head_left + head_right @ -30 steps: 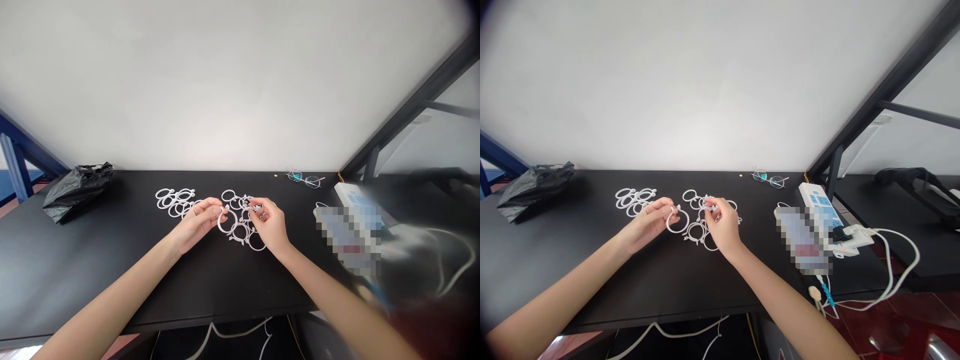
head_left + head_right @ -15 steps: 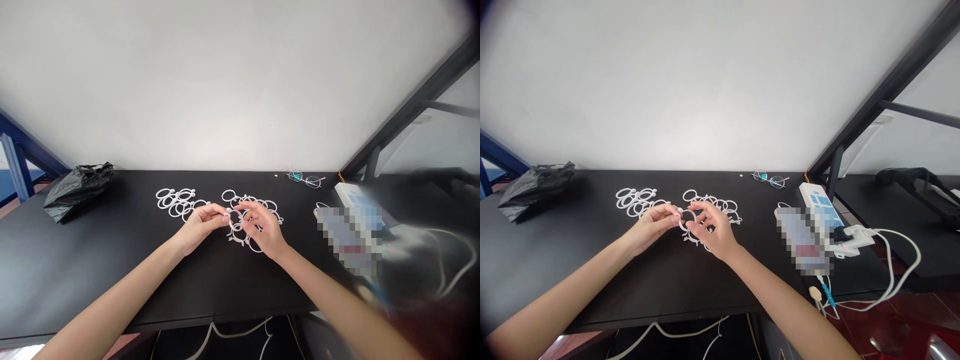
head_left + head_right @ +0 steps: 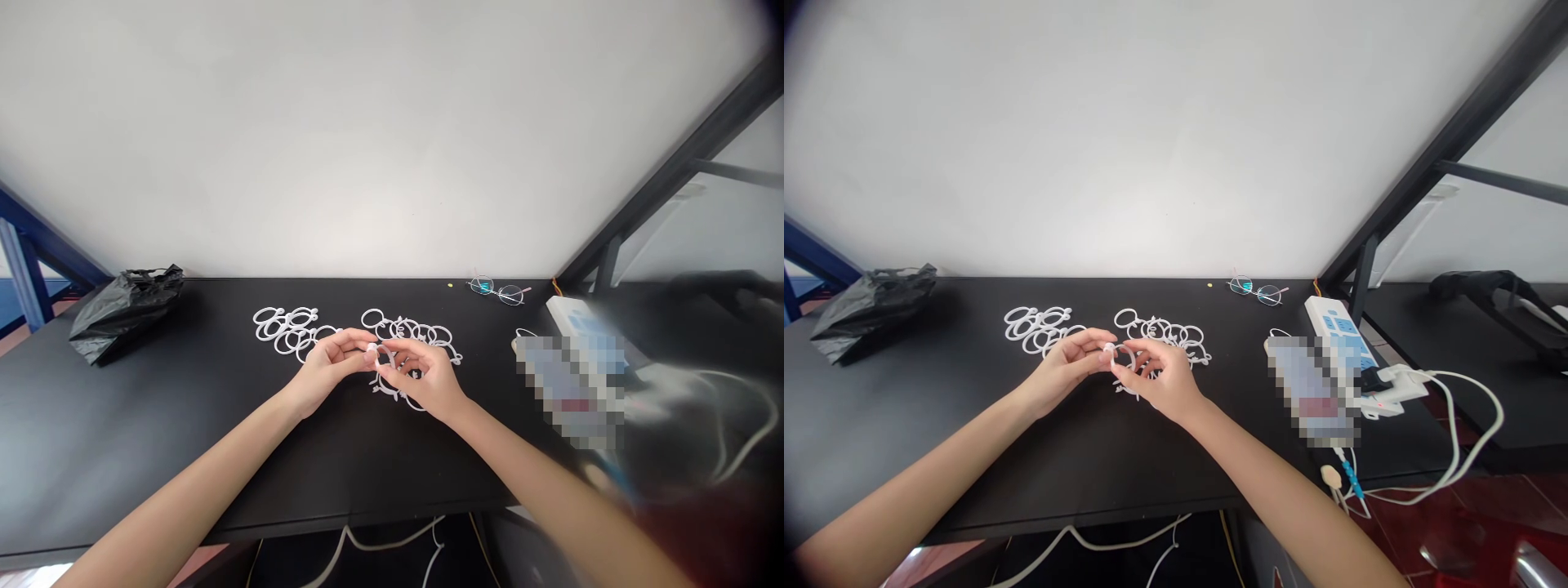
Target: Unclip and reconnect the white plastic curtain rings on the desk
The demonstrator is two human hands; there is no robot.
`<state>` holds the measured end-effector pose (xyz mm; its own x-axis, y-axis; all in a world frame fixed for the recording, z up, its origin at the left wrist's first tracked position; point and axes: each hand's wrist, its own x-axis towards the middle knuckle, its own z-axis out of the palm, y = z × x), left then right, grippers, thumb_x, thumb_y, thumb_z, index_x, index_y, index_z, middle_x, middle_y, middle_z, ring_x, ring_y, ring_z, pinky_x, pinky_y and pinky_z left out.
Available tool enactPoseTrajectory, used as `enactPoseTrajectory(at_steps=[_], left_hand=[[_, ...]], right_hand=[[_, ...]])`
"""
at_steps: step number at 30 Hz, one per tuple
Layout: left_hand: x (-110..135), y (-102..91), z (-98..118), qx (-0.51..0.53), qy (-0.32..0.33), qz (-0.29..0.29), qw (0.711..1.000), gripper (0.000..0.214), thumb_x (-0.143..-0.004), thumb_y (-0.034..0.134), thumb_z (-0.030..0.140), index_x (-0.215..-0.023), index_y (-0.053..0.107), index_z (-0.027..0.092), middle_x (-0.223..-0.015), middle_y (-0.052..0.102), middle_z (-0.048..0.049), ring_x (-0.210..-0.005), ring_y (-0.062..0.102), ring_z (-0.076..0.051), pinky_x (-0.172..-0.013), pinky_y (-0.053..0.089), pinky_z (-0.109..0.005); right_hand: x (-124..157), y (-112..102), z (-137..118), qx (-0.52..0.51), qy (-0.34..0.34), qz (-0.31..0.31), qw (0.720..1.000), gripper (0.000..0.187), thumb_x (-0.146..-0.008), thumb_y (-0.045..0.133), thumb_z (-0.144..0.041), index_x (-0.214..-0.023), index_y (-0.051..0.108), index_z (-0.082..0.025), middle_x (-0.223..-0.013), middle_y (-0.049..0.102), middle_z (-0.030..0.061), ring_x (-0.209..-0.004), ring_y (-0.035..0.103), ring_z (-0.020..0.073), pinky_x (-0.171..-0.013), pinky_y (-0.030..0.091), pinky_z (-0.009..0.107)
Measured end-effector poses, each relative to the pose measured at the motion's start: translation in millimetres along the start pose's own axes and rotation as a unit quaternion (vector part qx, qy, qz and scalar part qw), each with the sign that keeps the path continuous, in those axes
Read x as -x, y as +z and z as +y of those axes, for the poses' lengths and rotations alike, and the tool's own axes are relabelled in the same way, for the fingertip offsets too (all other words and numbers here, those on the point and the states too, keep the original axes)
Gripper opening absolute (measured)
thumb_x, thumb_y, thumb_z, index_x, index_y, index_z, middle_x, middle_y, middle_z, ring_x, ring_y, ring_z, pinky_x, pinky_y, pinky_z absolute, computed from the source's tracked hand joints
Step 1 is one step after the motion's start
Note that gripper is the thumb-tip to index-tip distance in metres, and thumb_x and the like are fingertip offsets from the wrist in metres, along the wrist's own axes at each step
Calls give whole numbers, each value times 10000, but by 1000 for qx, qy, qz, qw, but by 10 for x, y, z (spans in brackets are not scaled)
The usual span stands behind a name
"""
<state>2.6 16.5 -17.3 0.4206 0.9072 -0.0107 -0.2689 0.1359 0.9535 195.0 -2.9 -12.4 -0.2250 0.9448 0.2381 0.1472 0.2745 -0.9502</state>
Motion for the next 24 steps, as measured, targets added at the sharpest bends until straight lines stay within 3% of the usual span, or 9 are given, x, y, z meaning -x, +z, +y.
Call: enactPoseTrajectory(at_steps=[15,24], left_hand=[[13,10,27,-67,25,-10,997,142,-863,687,302,-849,702,161,-771,698,-16,-754,658,-135,-771,536,-267],[13,-1,42,-53,16,-20,998,137,-863,691,288,-819,701,159,-734,695,-11,-706,643,-117,-737,519,-247]], right_hand=[[11,9,-45,2,23,-70,997,297,-768,740,-335,-1026,689,-197,-920,709,50,-760,674,172,-618,561,282],[15,7,-13,-27,-13,-81,996,234,-801,729,-324,-1003,707,-208,-864,733,20,-751,693,161,-726,576,304]])
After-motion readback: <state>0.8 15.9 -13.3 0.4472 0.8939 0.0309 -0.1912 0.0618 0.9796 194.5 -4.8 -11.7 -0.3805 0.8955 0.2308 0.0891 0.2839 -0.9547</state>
